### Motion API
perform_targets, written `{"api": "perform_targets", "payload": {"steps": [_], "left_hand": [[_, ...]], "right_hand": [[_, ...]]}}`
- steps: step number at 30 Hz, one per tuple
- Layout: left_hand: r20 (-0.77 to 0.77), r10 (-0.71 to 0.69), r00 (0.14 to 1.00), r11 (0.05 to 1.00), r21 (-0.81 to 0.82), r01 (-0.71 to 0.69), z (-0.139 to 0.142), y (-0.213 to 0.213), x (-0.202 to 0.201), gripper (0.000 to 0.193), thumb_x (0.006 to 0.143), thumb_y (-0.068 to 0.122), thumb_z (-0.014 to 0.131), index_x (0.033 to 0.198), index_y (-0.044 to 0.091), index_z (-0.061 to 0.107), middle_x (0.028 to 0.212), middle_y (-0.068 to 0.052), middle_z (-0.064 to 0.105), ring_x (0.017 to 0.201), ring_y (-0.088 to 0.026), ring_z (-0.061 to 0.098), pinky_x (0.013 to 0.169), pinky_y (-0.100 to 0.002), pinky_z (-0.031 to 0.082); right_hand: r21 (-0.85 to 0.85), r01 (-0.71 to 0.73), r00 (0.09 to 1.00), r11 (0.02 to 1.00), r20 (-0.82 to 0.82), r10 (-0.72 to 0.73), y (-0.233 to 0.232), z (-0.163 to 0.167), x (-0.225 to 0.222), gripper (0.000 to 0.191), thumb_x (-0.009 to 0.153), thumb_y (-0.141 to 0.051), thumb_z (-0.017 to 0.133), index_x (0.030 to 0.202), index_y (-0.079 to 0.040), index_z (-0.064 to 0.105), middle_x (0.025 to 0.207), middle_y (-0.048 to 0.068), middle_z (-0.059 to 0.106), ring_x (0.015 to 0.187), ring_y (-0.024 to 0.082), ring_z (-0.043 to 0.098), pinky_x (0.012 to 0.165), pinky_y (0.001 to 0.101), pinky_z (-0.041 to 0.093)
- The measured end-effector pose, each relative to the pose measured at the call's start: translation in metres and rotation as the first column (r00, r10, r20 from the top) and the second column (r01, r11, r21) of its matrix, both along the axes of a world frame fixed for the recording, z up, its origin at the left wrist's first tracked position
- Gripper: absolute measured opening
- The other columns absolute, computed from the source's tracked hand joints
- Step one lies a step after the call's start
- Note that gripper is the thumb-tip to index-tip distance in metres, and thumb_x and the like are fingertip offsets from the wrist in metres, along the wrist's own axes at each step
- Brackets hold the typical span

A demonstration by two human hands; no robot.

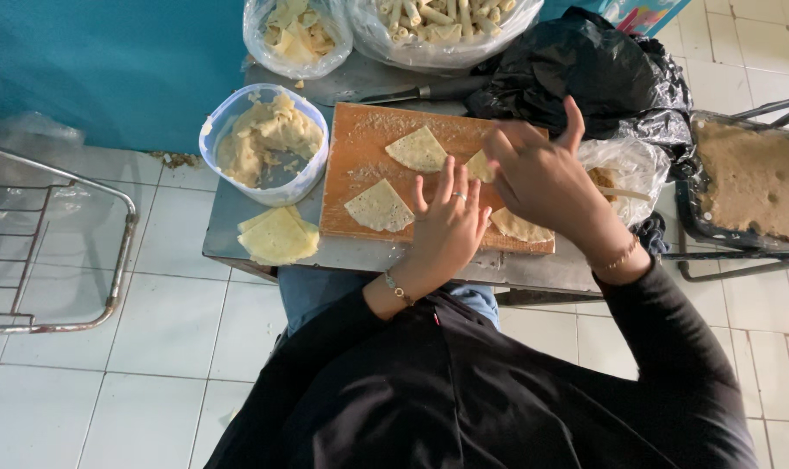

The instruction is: The person places filling onto triangular pastry wrappers on a wooden board, folds each wrapper over the filling and rolls it into a filled pastry, and places the finished pastries into a plastic bag beside the board. They repeat this folding cycle for successive wrappers throughout the clip.

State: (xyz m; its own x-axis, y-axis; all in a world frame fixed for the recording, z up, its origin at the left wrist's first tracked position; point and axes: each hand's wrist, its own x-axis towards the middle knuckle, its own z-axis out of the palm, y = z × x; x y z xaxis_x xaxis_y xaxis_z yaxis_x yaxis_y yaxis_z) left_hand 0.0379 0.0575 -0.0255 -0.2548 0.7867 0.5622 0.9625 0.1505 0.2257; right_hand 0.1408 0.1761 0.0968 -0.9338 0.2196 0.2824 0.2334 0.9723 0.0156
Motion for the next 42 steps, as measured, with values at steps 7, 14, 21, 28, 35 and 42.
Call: {"api": "perform_targets", "payload": {"steps": [7,14,21,28,35,42], "left_hand": [[0.052,-0.071,0.996,0.997,-0.018,0.072,-0.017,0.003,0.007,0.036,0.098,0.043,0.067,0.101,0.007,0.073,0.112,-0.005,0.067,0.123,-0.023,0.056,0.117,-0.06,0.021],[0.109,-0.165,0.98,0.982,0.107,0.153,-0.031,0.007,0.006,0.017,0.095,0.03,0.07,0.09,0.014,0.073,0.083,-0.001,0.067,0.102,-0.024,0.062,0.108,-0.057,0.032],[0.12,-0.152,0.981,0.984,0.111,0.139,-0.04,0.009,0.011,0.018,0.096,0.027,0.062,0.094,0.013,0.072,0.09,-0.002,0.071,0.109,-0.026,0.063,0.104,-0.052,0.038],[0.204,-0.15,0.967,0.977,-0.119,0.177,-0.045,0.011,0.012,0.021,0.099,0.03,0.06,0.097,0.013,0.074,0.091,-0.002,0.072,0.109,-0.026,0.064,0.105,-0.053,0.039],[0.05,-0.105,0.993,0.994,-0.021,0.106,-0.05,0.012,0.014,0.027,0.094,0.032,0.06,0.107,0.013,0.074,0.108,-0.005,0.073,0.121,-0.027,0.059,0.109,-0.055,0.033],[0.115,-0.115,0.987,0.993,-0.027,0.119,-0.044,0.012,0.014,0.028,0.097,0.032,0.059,0.115,0.014,0.073,0.113,-0.003,0.072,0.13,-0.027,0.055,0.119,-0.059,0.021]], "right_hand": [[-0.156,-0.396,0.894,0.905,0.161,0.418,-0.036,0.011,-0.14,0.059,0.089,-0.011,0.06,0.142,0.004,0.04,0.128,0.006,0.067,0.137,0.027,0.048,0.112,0.0745,0.015],[-0.487,-0.316,0.836,0.814,0.263,0.481,-0.075,0.005,-0.211,0.029,0.084,0.003,0.044,0.109,-0.011,0.037,0.112,0.003,0.074,0.121,0.024,0.063,0.106,0.0794,0.008],[-0.543,-0.375,0.843,0.751,0.137,0.521,-0.073,-0.001,-0.209,0.025,0.089,0.002,0.042,0.108,-0.011,0.032,0.097,0.004,0.079,0.115,0.025,0.067,0.109,0.0771,0.009],[-0.544,-0.399,0.851,0.738,0.08,0.519,-0.071,-0.008,-0.214,0.026,0.088,0.001,0.043,0.109,-0.011,0.032,0.093,-0.001,0.079,0.116,0.022,0.065,0.107,0.0767,0.011],[-0.528,-0.443,0.84,0.725,0.04,0.542,-0.066,-0.012,-0.214,0.026,0.09,-0.001,0.045,0.112,-0.012,0.034,0.096,-0.005,0.079,0.117,0.018,0.064,0.105,0.074,0.014],[-0.563,-0.359,0.868,0.744,0.091,0.488,-0.064,-0.008,-0.213,0.031,0.089,-0.001,0.04,0.116,-0.012,0.032,0.098,-0.01,0.079,0.116,0.012,0.063,0.105,0.0707,0.016]]}}
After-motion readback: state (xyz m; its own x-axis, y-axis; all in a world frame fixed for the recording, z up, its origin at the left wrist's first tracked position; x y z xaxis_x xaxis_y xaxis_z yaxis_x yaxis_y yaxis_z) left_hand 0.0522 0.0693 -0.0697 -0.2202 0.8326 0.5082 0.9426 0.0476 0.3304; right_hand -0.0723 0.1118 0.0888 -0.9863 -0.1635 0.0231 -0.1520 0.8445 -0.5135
